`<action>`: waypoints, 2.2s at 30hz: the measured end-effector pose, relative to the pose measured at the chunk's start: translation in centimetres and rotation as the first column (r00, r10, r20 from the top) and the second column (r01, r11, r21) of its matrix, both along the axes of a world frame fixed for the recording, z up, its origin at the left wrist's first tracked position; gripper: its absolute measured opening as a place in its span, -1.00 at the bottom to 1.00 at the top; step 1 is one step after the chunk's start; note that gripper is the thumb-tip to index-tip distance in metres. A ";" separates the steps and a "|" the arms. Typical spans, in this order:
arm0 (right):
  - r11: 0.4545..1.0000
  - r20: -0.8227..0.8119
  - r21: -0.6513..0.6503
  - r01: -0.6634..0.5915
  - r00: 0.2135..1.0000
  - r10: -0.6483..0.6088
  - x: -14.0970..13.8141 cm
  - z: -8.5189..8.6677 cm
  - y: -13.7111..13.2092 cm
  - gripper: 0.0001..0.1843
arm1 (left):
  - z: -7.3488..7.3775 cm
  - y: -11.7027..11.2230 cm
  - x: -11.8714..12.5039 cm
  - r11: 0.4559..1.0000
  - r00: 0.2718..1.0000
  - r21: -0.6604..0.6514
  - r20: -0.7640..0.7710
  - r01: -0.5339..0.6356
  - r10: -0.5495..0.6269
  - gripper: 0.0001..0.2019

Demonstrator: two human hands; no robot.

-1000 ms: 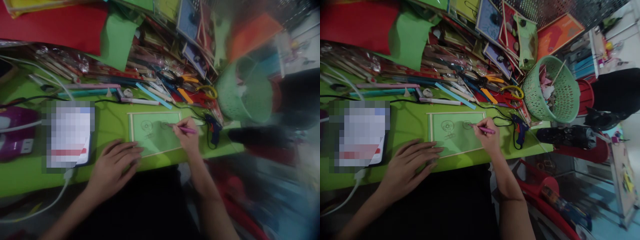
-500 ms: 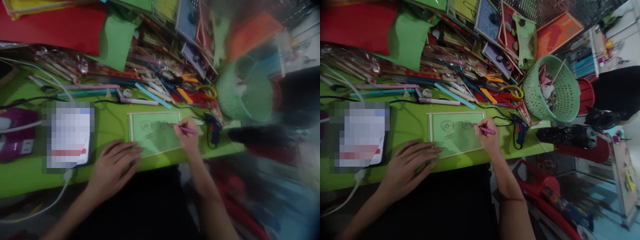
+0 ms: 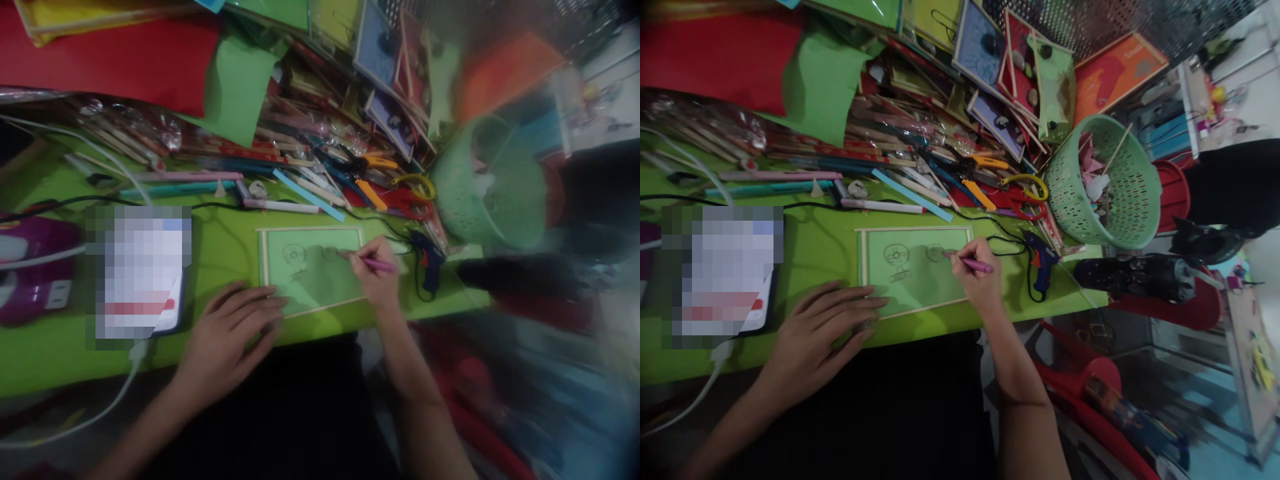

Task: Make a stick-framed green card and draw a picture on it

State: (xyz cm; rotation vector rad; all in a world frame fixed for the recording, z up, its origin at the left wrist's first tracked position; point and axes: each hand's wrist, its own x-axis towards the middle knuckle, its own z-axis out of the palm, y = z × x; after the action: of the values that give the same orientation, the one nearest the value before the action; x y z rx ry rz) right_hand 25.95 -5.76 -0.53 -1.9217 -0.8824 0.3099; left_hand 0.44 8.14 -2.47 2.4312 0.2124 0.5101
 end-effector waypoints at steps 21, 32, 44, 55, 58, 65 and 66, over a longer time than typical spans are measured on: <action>1.000 -0.043 -0.029 0.000 0.999 -0.001 0.0 0.1 0.1 -0.85 | -0.1 -0.1 -0.2 1.000 1.000 -0.020 -0.013 -0.005 0.004 -0.82; 1.000 -0.089 -0.031 0.000 0.996 -0.002 0.0 -0.2 0.1 -0.83 | -0.2 0.0 -0.1 0.999 1.000 -0.043 -0.013 -0.012 0.011 -0.81; 0.999 -0.108 0.011 0.032 0.994 -0.031 -0.2 0.0 0.0 -0.85 | -0.2 -0.1 -0.1 0.999 1.000 -0.035 -0.003 -0.016 0.016 -0.82; 1.000 -0.101 -0.030 -0.001 0.995 -0.002 -0.2 -0.1 -0.1 -0.84 | -0.1 -0.1 -0.1 0.998 1.000 -0.054 -0.009 -0.026 0.025 -0.82; 0.999 -0.096 -0.038 -0.011 0.995 0.008 -0.2 0.0 0.0 -0.84 | -0.1 -0.1 -0.1 0.999 1.000 -0.039 -0.008 -0.017 0.016 -0.82; 0.999 -0.096 -0.026 -0.044 0.995 0.041 -0.1 -0.2 -0.3 -0.85 | 0.0 0.0 -0.1 1.000 1.000 -0.018 -0.016 -0.007 0.007 -0.83; 0.999 -0.097 -0.019 -0.044 0.994 0.042 -0.1 -0.3 -0.3 -0.85 | 0.0 0.0 -0.1 1.000 1.000 -0.015 -0.015 -0.003 0.003 -0.83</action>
State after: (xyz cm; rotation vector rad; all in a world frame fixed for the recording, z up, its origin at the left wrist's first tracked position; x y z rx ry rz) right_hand 25.84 -6.04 -0.81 -1.8928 -0.8606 0.4356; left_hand 0.39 8.12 -2.47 2.4208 0.2258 0.4896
